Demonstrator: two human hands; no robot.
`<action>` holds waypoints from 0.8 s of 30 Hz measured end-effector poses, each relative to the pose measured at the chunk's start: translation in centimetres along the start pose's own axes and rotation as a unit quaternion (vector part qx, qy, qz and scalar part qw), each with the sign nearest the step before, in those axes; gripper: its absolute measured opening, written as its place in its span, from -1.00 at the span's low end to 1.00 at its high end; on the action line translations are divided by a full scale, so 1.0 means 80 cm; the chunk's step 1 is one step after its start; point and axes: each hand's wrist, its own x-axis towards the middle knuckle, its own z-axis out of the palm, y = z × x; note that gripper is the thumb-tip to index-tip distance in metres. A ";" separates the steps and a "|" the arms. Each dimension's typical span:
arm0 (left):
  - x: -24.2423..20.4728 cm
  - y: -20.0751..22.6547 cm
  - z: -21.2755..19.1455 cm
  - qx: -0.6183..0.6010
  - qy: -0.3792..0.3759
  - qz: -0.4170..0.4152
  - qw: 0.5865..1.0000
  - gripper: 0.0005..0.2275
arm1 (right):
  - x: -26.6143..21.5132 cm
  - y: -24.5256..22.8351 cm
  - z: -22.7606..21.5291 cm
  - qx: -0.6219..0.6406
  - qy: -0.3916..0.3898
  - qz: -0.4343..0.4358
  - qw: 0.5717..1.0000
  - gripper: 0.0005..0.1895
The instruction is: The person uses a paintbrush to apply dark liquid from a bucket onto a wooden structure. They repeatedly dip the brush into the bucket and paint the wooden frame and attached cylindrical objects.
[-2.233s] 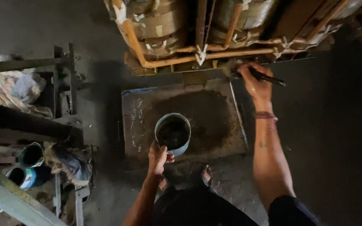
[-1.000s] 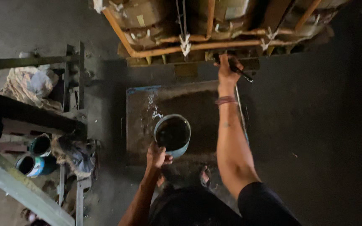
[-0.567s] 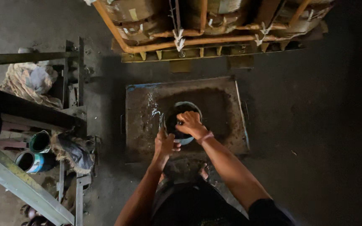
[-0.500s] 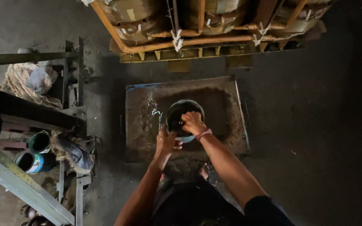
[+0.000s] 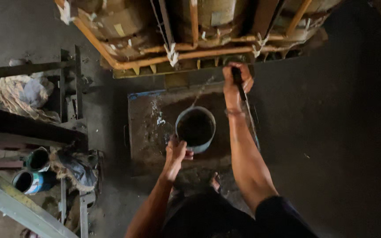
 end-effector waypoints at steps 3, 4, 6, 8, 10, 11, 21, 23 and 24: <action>-0.003 0.007 -0.011 -0.007 0.001 0.015 1.000 -0.50 | 0.014 0.020 0.005 -0.279 -0.007 -0.057 0.959 -0.77; -0.003 0.003 -0.013 -0.010 0.004 0.020 1.000 -0.53 | 0.015 0.021 -0.001 -0.283 -0.007 -0.059 0.957 -0.78; -0.015 -0.008 -0.026 0.004 0.008 0.002 1.000 -0.55 | 0.007 0.009 -0.021 -0.306 -0.034 -0.066 0.949 -0.79; -0.008 -0.002 -0.034 0.024 0.014 -0.015 1.000 -0.55 | 0.024 -0.001 -0.021 -0.340 -0.102 -0.084 0.931 -0.80; -0.007 -0.007 -0.044 -0.020 0.010 -0.005 1.000 -0.55 | 0.027 -0.008 -0.018 -0.356 -0.101 -0.118 0.922 -0.81; -0.007 -0.011 -0.048 -0.042 0.009 -0.003 0.999 -0.55 | 0.025 -0.010 -0.017 -0.374 -0.083 -0.133 0.914 -0.81; 0.018 -0.021 -0.082 -0.037 0.017 -0.008 0.999 -0.52 | 0.030 -0.018 -0.025 -0.451 -0.098 -0.191 0.866 -0.87; 0.016 -0.024 -0.089 -0.055 0.008 0.029 0.998 -0.54 | 0.034 -0.020 -0.025 -0.524 -0.077 -0.196 0.825 -0.95; 0.014 -0.024 -0.092 -0.046 0.011 0.018 0.999 -0.53 | 0.035 -0.021 -0.025 -0.463 -0.118 -0.152 0.865 -0.93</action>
